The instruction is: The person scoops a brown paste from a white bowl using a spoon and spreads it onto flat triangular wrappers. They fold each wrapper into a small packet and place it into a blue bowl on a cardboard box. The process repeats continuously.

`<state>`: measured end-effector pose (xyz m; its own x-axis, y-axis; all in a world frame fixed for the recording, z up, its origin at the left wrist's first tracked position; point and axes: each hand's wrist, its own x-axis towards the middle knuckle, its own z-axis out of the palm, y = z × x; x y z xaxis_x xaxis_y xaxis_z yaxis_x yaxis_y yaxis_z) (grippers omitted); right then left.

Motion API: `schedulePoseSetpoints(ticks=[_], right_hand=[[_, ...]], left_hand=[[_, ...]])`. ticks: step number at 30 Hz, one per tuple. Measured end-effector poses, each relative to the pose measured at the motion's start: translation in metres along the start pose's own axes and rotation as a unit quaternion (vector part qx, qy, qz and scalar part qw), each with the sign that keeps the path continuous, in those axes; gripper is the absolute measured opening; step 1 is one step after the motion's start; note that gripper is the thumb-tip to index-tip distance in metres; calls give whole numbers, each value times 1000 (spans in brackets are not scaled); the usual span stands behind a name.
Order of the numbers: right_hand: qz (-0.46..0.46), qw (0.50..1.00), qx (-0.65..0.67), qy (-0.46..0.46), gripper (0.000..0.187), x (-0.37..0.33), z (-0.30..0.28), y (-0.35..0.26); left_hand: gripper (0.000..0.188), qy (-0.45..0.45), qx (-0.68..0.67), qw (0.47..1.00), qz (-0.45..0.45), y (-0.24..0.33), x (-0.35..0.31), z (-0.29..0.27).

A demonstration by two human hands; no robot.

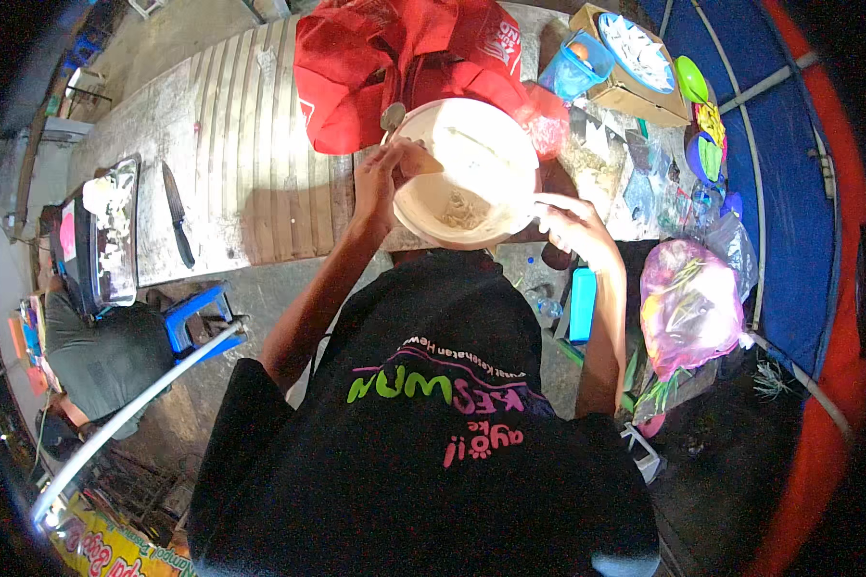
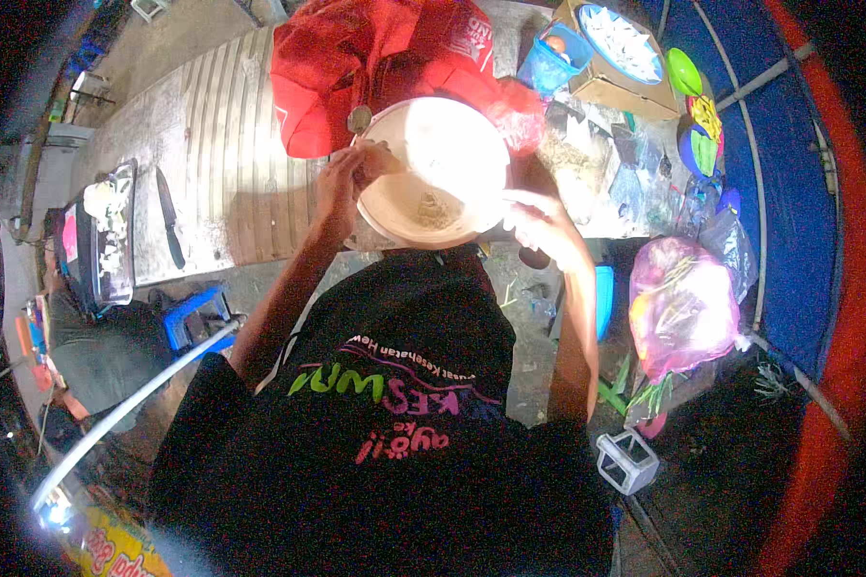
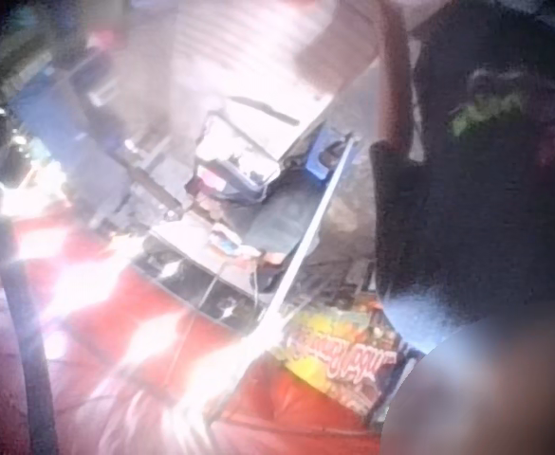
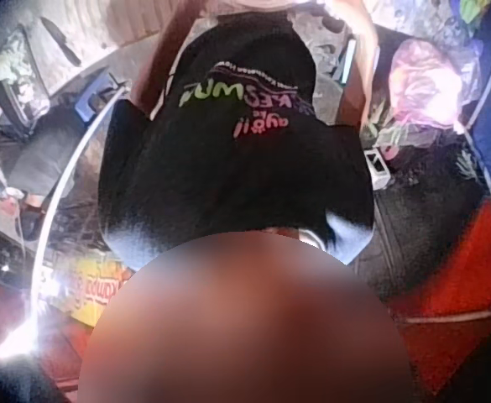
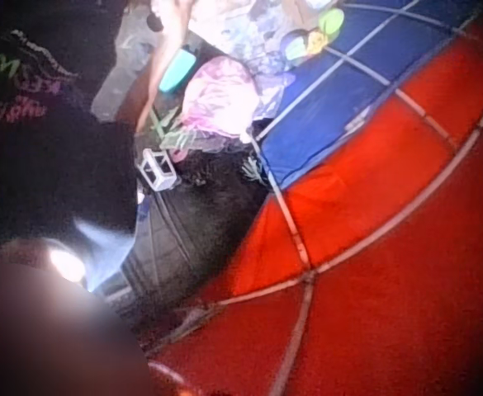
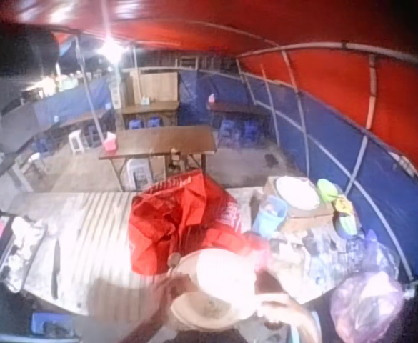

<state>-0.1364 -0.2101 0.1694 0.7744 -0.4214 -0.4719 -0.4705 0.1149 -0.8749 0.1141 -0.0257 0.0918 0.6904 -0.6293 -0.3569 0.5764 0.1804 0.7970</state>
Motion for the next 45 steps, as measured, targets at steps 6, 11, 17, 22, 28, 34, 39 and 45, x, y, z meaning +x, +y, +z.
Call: schedulePoseSetpoints(ticks=[6, 11, 17, 22, 28, 34, 39, 45], right_hand=[[-88, 993, 63, 37, 29, -16, 17, 2], [-83, 992, -14, 91, 24, -19, 27, -2], [-194, 937, -214, 196, 26, -30, 46, -12], [-189, 922, -274, 200, 30, -43, 36, -22], [-112, 882, -434, 148, 27, -23, 25, -31], [-34, 816, -573, 67, 20, 25, 52, -40], [-41, 813, -580, 36, 21, 29, 62, -45], [41, 856, -515, -6, 22, 33, 54, -41]], left_hand=[[29, -96, -2, 994, -53, 7, -14, 32], [27, -122, 17, 991, -45, 17, -22, 53], [24, -126, -28, 989, -78, 21, -21, 52], [21, -143, -79, 985, -62, 14, -15, 39], [21, -50, 24, 998, 8, 1, -4, 7], [22, -40, 169, 972, 160, -40, -4, -11], [16, 32, 307, 905, 294, -64, -8, -12], [15, 93, 355, 861, 352, -72, -11, -3]])
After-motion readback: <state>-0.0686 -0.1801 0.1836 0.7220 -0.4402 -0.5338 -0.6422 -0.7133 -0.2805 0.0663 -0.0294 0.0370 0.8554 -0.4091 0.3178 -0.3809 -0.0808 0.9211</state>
